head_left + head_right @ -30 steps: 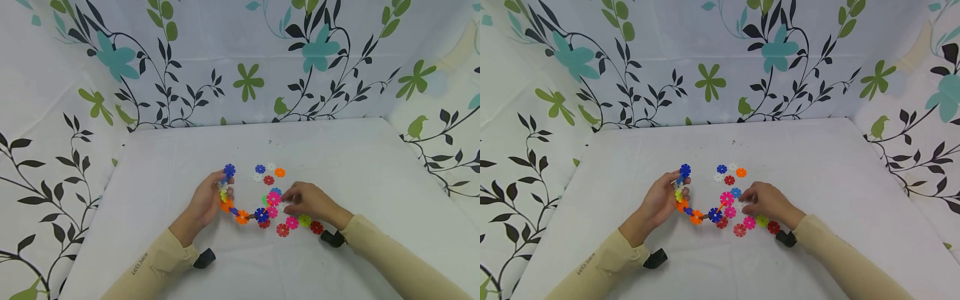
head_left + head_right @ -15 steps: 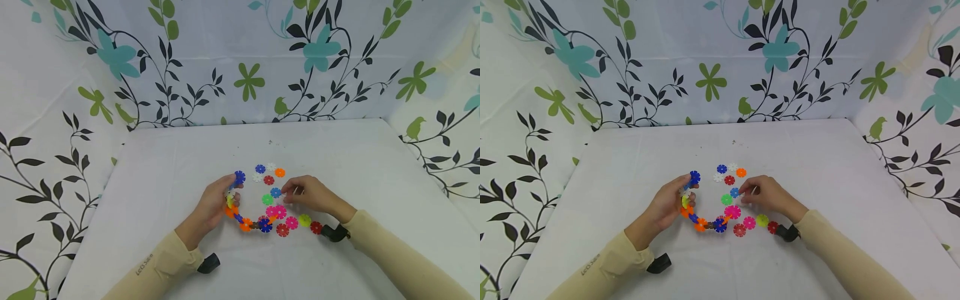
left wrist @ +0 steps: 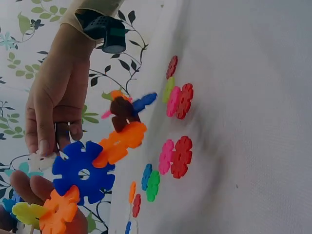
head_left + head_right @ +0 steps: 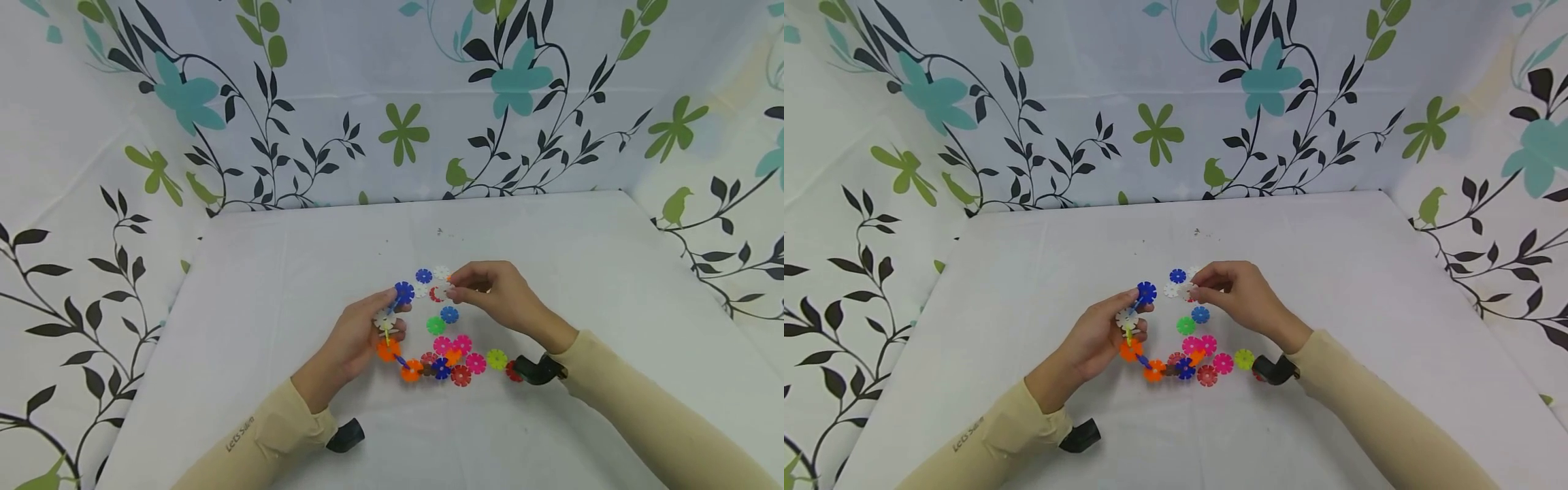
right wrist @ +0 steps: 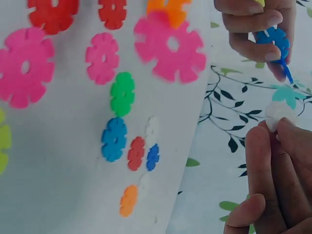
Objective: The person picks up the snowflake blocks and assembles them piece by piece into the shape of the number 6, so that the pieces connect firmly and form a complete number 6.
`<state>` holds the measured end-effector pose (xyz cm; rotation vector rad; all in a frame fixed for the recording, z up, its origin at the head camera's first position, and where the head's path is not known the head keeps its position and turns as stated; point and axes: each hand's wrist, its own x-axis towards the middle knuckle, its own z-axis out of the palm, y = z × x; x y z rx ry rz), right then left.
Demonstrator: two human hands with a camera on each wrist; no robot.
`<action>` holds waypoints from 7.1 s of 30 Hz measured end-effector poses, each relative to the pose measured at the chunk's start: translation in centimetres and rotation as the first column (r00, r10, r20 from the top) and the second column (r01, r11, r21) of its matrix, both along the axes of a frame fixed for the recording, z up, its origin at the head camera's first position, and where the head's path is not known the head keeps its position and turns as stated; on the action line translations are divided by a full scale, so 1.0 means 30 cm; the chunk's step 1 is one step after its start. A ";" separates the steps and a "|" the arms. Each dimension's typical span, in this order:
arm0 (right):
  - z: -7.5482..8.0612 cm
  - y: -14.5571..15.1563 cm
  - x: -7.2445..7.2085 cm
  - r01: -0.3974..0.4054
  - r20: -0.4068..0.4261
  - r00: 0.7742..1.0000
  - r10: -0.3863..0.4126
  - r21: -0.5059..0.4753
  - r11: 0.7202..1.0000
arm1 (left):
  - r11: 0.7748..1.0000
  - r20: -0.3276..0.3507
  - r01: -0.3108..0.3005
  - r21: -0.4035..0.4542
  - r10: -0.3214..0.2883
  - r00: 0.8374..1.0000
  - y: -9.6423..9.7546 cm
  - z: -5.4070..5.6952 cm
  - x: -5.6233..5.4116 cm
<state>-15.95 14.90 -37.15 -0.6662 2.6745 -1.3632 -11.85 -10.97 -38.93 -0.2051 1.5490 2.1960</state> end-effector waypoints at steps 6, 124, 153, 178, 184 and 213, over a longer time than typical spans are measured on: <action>0.029 -0.027 0.008 -0.017 -0.028 0.999 0.016 -0.056 0.998 | 0.999 0.021 0.021 0.042 -0.022 1.000 0.018 0.009 0.008; -0.132 0.221 0.033 -0.339 0.371 0.902 0.219 0.298 0.892 | 0.996 0.017 -0.050 -0.070 0.051 0.999 -0.056 -0.049 -0.035; -0.115 0.191 0.031 -0.304 0.342 0.924 0.172 0.382 0.873 | 0.994 -0.102 0.039 -0.103 -0.050 0.994 -0.048 -0.029 -0.010; 0.017 0.060 0.036 -0.132 0.056 0.990 0.131 0.024 0.991 | 0.978 -0.218 0.129 -0.164 -0.164 0.962 -0.033 -0.010 0.003; 0.014 -0.015 0.033 -0.052 0.002 0.999 0.052 -0.108 0.993 | 0.982 -0.199 0.125 -0.143 -0.152 0.968 -0.024 -0.016 0.000; 0.000 -0.094 0.049 -0.040 -0.039 0.999 0.033 -0.195 0.980 | 0.963 -0.319 0.161 -0.217 -0.226 0.920 -0.032 -0.023 -0.005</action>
